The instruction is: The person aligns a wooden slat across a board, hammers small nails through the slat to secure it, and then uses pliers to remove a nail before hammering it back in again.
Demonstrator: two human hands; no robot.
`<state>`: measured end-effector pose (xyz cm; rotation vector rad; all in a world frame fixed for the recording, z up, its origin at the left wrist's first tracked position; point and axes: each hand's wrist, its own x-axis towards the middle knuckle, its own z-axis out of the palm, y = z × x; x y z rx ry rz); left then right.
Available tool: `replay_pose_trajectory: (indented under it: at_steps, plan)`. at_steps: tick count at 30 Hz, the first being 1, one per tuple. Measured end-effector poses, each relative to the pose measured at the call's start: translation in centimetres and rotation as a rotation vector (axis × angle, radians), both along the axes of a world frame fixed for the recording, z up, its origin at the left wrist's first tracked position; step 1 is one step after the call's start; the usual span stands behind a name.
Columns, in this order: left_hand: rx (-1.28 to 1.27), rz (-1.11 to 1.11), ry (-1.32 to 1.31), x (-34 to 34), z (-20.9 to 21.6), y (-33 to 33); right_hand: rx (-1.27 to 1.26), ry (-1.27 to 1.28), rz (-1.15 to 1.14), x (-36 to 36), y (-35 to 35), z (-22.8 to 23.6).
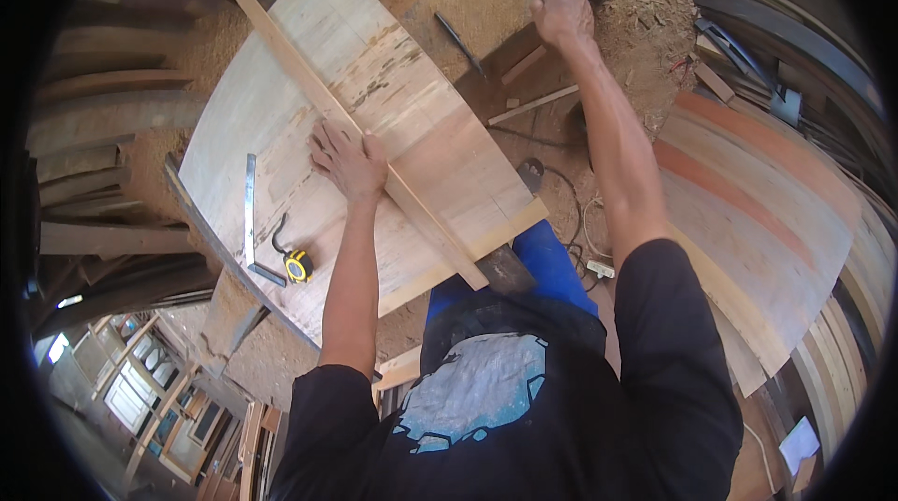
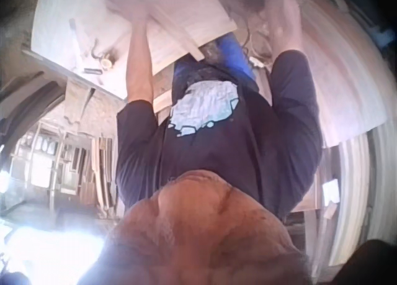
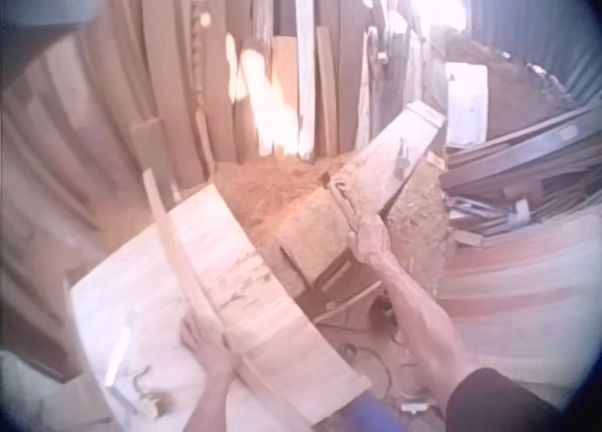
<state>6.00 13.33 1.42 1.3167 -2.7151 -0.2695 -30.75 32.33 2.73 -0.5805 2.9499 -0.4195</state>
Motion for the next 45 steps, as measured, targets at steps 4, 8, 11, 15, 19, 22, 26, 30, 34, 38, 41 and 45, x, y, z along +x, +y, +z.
replay_pose_trajectory:
  at_steps: [4,8,11,15,19,22,26,30,34,38,41,45]
  plan:
    - [0.038,0.020,-0.026,-0.5,0.3,0.2,0.037,-0.185,-0.001,-1.9,0.5,-2.6]
    - [0.040,0.023,-0.019,-0.3,0.3,0.4,0.051,-0.170,0.035,-1.2,0.7,-2.6]
    - [0.037,0.028,-0.008,-0.5,0.2,0.5,0.054,-0.092,0.031,0.1,1.5,-1.7]
    - [0.015,0.036,-0.023,-0.3,0.0,0.6,-0.107,0.107,0.121,5.2,3.1,0.7]
    - [0.005,0.071,0.036,0.0,-0.2,0.1,-0.518,-0.096,0.248,15.6,2.3,6.1]
    - [-0.033,0.043,0.045,-0.2,0.0,0.1,-0.475,-0.233,0.270,21.6,0.6,6.7]
    - [0.050,0.045,0.089,-0.3,0.6,0.3,-0.403,-0.127,0.444,24.2,-2.6,5.1]
    - [0.104,0.063,0.140,0.0,0.6,0.3,-0.391,-0.112,0.595,24.8,-4.7,6.1]
    - [0.103,0.080,0.174,0.1,0.6,0.2,-0.284,-0.228,0.576,25.4,-5.6,6.5]
    - [0.138,0.070,0.145,0.2,0.5,0.3,-0.226,-0.249,0.582,25.6,-6.0,6.5]
    - [0.162,0.078,0.148,-0.2,1.1,0.3,-0.183,-0.260,0.559,25.1,-6.4,5.9]
    - [0.145,0.071,0.135,0.0,1.0,0.2,-0.511,-0.139,0.633,25.8,-5.8,5.3]
